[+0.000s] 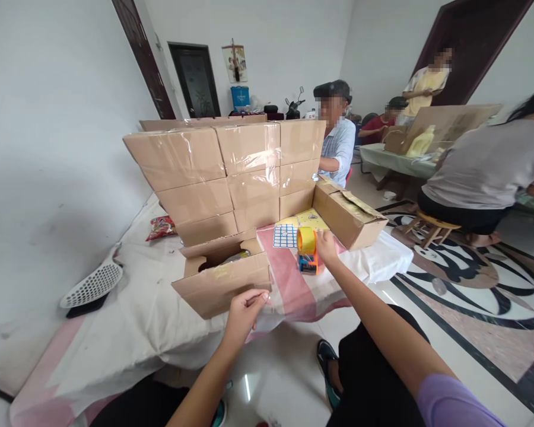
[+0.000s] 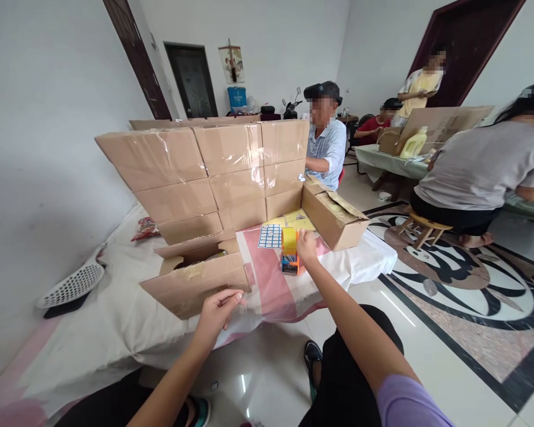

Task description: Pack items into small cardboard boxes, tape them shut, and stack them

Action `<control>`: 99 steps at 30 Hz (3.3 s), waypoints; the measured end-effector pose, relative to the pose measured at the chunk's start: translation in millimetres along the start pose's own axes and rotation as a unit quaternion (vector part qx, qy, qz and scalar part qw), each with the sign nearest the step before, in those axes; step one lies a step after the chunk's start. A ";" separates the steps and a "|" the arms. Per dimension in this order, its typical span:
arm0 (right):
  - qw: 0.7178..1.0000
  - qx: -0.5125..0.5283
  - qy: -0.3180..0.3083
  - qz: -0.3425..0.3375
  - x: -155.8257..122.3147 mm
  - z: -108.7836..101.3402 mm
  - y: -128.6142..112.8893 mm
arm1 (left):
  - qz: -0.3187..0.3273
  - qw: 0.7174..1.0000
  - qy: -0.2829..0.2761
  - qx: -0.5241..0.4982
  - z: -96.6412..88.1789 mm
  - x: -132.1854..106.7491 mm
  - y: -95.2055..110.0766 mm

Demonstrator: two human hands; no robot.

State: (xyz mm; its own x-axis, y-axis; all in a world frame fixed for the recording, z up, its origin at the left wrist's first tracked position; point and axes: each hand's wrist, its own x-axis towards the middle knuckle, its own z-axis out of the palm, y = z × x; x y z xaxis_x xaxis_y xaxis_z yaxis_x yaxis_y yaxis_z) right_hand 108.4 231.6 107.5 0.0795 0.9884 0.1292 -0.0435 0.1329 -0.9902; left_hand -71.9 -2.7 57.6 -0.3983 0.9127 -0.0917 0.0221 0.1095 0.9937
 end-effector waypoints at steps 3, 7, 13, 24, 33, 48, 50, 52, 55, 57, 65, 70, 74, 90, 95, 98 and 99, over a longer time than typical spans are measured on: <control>0.982 -0.091 -0.065 -0.151 -34.0 -7.5 -20.5 | -0.008 1.000 0.001 -0.011 -6.8 -6.5 10.5; 0.832 -0.203 -0.374 -0.356 -108.6 5.2 -45.5 | 0.001 1.000 -0.001 -0.013 -10.7 -17.7 25.6; 0.803 -0.206 -0.355 -0.432 -160.2 15.8 -85.0 | 0.012 0.998 -0.053 -0.020 -13.2 -18.4 23.6; 0.865 -0.112 -0.381 -0.308 -129.2 17.7 -168.3 | 0.311 0.815 0.230 0.432 -55.3 -14.1 58.0; 0.856 -0.197 -0.412 -0.244 -78.4 110.2 -92.5 | 0.194 0.789 0.174 0.556 -96.4 29.8 81.6; 0.915 -0.013 -0.398 -0.058 -72.7 113.9 -111.6 | 0.222 0.783 0.152 0.561 -98.9 27.7 76.7; 0.904 0.064 -0.422 0.020 -80.2 98.5 -133.0 | 0.215 0.783 0.150 0.565 -98.8 27.2 76.9; 0.890 0.082 -0.443 0.074 -87.6 88.2 -147.2 | 0.210 0.781 0.147 0.569 -98.8 27.0 77.3; 0.890 0.007 -0.449 0.079 -92.5 94.5 -139.8 | 0.206 0.777 0.144 0.578 -99.1 27.1 77.6; 0.892 -0.082 -0.440 0.059 -89.9 111.1 -117.1 | 0.203 0.775 0.142 0.581 -99.1 27.3 77.7; 0.878 -0.284 -0.382 -0.058 -74.7 152.7 -50.1 | 0.208 0.773 0.145 0.582 -98.9 27.6 79.2; 0.862 -0.295 -0.390 -0.130 -75.3 152.1 -53.7 | 0.207 0.784 0.166 0.561 -94.0 25.5 76.6; 0.863 -0.312 -0.369 -0.150 -73.8 152.9 -47.4 | 0.198 0.783 0.169 0.565 -89.0 24.8 74.2; 0.653 -0.348 -0.502 -0.448 -138.4 32.9 -56.7 | 0.219 0.769 0.184 0.572 -88.5 24.5 66.5; 0.737 -0.310 -0.441 -0.407 -121.3 32.3 -32.1 | 0.298 0.735 0.151 0.590 -97.4 27.1 64.1; 0.808 -0.211 -0.459 -0.302 -95.8 57.4 -7.2 | 0.402 0.697 0.079 0.589 -100.8 26.5 63.2; 0.818 -0.169 -0.484 -0.262 -88.0 66.6 0.9 | 0.431 0.691 0.055 0.578 -100.8 26.2 63.1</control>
State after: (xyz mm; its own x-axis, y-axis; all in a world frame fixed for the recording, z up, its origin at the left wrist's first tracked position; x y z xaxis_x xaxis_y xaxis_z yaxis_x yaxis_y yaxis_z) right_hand 35.0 149.6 98.8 -0.8333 0.4185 0.3612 0.0342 0.6912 -0.7219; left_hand -173.3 -11.5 124.4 0.1531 0.8069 0.5705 0.9868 -0.1559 -0.0443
